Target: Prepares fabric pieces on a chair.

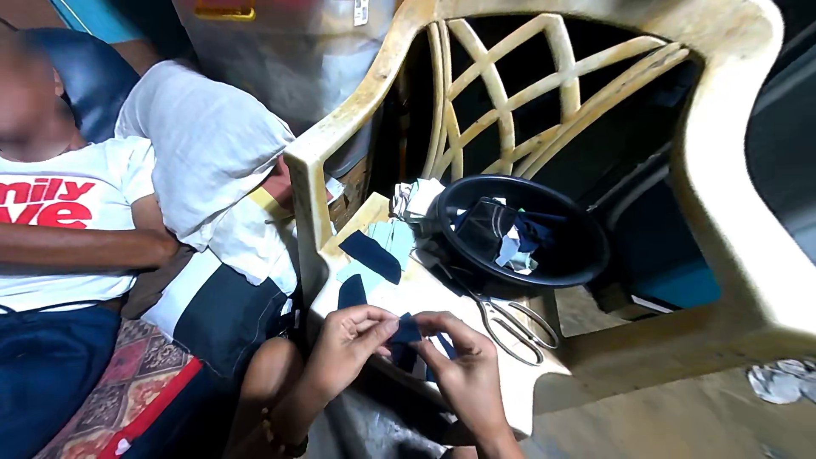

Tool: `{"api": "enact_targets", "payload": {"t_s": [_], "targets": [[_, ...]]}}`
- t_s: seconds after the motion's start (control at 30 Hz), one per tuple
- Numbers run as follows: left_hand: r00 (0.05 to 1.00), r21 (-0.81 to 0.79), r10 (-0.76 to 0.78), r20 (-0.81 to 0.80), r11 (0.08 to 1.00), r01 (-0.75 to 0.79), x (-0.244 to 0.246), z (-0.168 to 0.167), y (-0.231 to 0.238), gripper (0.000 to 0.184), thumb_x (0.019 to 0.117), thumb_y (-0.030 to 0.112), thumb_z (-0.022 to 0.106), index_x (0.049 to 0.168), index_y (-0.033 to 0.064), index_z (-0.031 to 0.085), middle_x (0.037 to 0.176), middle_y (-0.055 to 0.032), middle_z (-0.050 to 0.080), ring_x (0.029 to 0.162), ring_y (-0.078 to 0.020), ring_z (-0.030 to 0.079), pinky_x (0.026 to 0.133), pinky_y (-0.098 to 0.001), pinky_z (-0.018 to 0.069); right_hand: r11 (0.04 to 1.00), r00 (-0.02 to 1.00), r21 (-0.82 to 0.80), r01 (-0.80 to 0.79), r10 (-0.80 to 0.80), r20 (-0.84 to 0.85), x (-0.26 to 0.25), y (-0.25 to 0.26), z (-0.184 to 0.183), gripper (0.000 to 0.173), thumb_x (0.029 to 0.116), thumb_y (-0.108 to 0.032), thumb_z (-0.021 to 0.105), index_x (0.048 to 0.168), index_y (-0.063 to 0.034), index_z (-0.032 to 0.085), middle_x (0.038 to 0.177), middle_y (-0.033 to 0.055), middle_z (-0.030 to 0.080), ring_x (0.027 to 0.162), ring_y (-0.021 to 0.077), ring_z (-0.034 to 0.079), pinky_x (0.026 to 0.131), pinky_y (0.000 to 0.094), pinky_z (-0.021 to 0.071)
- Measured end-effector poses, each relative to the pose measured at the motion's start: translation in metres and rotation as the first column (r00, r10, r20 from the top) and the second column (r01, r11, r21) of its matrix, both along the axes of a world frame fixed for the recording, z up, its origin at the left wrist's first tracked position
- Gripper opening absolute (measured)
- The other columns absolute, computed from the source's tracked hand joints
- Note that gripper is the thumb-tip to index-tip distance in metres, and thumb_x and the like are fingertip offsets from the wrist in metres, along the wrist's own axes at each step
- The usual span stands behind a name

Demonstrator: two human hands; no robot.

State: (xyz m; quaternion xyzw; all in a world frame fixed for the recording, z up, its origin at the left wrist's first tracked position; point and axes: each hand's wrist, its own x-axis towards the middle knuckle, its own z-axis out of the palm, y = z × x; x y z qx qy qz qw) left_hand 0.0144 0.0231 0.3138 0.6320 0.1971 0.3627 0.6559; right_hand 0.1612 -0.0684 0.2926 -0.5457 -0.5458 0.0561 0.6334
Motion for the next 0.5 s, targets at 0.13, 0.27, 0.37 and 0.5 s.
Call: {"api": "enact_targets", "payload": {"t_s": [0.13,0.27,0.37,0.5], "targets": [[1.0,-0.041,0.001,-0.025,0.999,-0.002,0.002,0.002,0.0,0.01,0.0981,0.002,0.06,0.094,0.0031,0.069,0.083,0.0053,0.07,0.069,-0.0034,0.069,0.068,-0.0236,0.0619,0.997,0.982,0.065,0.033,-0.044,0.182,0.002,0.0,-0.007,0.019,0.0888,-0.008,0.066,0.104,-0.0017,0.074,0.089,0.0025,0.073,0.086,0.0036,0.065,0.085,0.0198,0.051],[0.999,-0.218,-0.036,-0.035,0.976,0.028,-0.001,-0.003,0.0,0.013,0.101,0.003,0.055,0.094,0.0056,0.065,0.082,0.0045,0.067,0.067,-0.0041,0.066,0.065,-0.0245,0.061,0.989,0.957,0.149,0.016,-0.058,0.285,0.004,0.002,-0.021,0.014,0.0996,-0.02,0.063,0.102,-0.0147,0.075,0.09,0.001,0.069,0.091,0.0082,0.063,0.086,0.022,0.0477],[0.998,-0.311,-0.025,-0.049,0.95,0.009,-0.006,-0.012,0.004,0.014,0.1019,0.004,0.053,0.094,0.0071,0.064,0.078,0.0036,0.066,0.065,-0.0042,0.065,0.062,-0.0228,0.0585,0.986,0.977,0.131,-0.1,0.073,0.203,0.004,0.003,-0.027,0.013,0.0993,-0.021,0.065,0.101,-0.0152,0.077,0.095,-0.0004,0.069,0.095,0.0061,0.062,0.088,0.0182,0.0491],[0.995,-0.29,0.078,-0.059,0.953,-0.092,-0.009,-0.018,0.012,0.014,0.1,0.002,0.054,0.093,0.0079,0.064,0.071,0.0067,0.062,0.057,-0.0005,0.057,0.056,-0.0185,0.0527,0.943,0.95,0.16,-0.291,0.305,-0.069,0.005,0.001,-0.025,0.011,0.0976,-0.015,0.067,0.1,-0.0119,0.077,0.107,-0.0001,0.075,0.103,0.0067,0.07,0.088,0.02,0.0578]]}}
